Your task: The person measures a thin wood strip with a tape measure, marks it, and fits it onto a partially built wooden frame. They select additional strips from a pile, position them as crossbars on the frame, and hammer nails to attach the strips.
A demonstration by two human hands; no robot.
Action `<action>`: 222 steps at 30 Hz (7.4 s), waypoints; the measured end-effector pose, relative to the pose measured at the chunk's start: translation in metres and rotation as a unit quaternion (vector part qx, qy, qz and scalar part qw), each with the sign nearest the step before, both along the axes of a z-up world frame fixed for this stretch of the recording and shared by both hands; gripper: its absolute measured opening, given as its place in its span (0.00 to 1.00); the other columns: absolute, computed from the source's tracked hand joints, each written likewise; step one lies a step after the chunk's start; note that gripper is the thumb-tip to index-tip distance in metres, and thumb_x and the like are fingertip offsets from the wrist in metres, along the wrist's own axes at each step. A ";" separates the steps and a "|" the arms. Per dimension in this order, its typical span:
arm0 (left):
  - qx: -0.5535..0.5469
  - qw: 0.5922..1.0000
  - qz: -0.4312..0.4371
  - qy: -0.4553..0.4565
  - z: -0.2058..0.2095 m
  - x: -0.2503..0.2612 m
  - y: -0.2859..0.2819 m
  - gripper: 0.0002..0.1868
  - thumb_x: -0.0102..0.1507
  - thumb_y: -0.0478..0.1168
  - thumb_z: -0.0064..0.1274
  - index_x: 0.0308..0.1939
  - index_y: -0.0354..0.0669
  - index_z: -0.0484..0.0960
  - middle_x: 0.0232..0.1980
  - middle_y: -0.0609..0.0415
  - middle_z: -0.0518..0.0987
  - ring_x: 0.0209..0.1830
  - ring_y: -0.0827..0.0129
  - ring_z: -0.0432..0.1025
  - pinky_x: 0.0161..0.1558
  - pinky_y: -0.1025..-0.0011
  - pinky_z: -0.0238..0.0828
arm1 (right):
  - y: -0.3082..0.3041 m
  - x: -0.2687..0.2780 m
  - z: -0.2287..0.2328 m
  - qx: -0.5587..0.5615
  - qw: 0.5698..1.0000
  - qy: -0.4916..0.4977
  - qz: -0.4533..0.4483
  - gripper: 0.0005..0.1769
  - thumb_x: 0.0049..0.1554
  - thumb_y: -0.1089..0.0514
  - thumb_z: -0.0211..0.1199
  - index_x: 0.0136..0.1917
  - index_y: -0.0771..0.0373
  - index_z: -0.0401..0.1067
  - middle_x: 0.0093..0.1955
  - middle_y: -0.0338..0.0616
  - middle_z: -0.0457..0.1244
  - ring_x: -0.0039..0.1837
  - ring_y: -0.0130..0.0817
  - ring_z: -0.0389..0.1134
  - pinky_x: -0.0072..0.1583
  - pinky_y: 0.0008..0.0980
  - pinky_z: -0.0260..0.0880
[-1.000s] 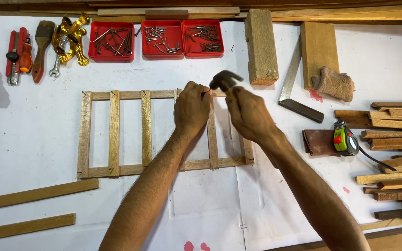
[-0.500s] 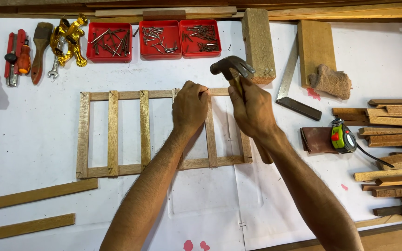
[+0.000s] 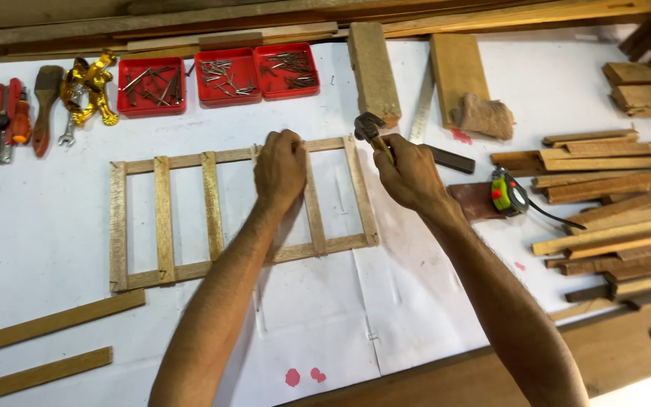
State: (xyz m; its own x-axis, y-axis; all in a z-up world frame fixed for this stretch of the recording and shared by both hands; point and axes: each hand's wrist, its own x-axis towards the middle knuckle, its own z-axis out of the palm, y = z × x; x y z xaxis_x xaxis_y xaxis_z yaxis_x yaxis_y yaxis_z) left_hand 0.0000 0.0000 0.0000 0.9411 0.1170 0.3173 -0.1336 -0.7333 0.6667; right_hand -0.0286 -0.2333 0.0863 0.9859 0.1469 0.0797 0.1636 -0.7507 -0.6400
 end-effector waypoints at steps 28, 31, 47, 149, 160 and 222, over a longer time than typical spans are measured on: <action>0.164 0.891 -0.404 0.126 0.067 -0.066 -0.240 0.11 0.63 0.40 0.57 0.48 0.45 0.77 0.51 0.54 0.79 0.50 0.61 0.77 0.49 0.60 0.78 | -0.231 -0.098 -0.019 -0.060 0.995 -0.047 -0.065 0.20 0.56 0.45 0.74 0.52 0.60 0.75 0.50 0.46 0.68 0.52 0.39 0.72 0.51 0.39 0.75; 0.102 0.892 -0.420 0.132 0.070 -0.066 -0.235 0.11 0.61 0.39 0.58 0.47 0.43 0.78 0.50 0.53 0.80 0.51 0.63 0.78 0.52 0.62 0.77 | -0.233 -0.082 -0.030 -0.050 0.989 -0.121 -0.071 0.28 0.53 0.50 0.75 0.60 0.64 0.70 0.57 0.53 0.64 0.58 0.45 0.68 0.57 0.44 0.72; -0.166 0.917 -0.332 0.143 0.111 -0.093 -0.110 0.28 0.63 0.52 0.59 0.61 0.40 0.75 0.52 0.52 0.84 0.36 0.70 0.79 0.40 0.71 0.79 | -0.103 -0.084 0.043 0.073 0.978 -0.190 0.041 0.37 0.55 0.54 0.77 0.69 0.68 0.63 0.59 0.54 0.68 0.59 0.41 0.74 0.60 0.35 0.76; 0.126 0.845 -0.504 0.124 0.054 -0.044 -0.317 0.15 0.64 0.42 0.59 0.51 0.40 0.75 0.50 0.47 0.82 0.52 0.55 0.78 0.51 0.56 0.76 | -0.276 -0.101 -0.032 -0.067 0.995 -0.004 -0.070 0.40 0.43 0.45 0.82 0.61 0.61 0.65 0.55 0.47 0.66 0.57 0.41 0.70 0.58 0.40 0.76; 0.123 0.875 -0.442 0.154 0.069 -0.047 -0.284 0.13 0.65 0.42 0.55 0.53 0.49 0.78 0.52 0.53 0.81 0.52 0.57 0.78 0.53 0.57 0.76 | -0.255 -0.101 -0.027 -0.061 0.983 -0.176 -0.004 0.26 0.50 0.46 0.80 0.53 0.63 0.73 0.52 0.47 0.67 0.56 0.45 0.69 0.54 0.46 0.72; 0.087 0.996 -0.032 0.000 0.046 0.048 0.088 0.15 0.62 0.39 0.63 0.48 0.33 0.80 0.48 0.42 0.78 0.38 0.60 0.79 0.34 0.62 0.81 | 0.041 0.094 0.009 -0.135 0.986 -0.089 0.051 0.13 0.59 0.49 0.70 0.53 0.57 0.81 0.43 0.44 0.69 0.43 0.35 0.70 0.43 0.39 0.74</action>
State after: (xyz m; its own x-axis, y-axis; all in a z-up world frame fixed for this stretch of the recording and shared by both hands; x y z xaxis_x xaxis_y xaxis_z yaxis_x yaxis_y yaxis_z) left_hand 0.0479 0.0883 0.0460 0.9450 0.0001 0.3271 -0.1832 -0.8282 0.5296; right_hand 0.0650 -0.1921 0.0949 0.9392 0.2834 0.1938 0.3378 -0.8635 -0.3745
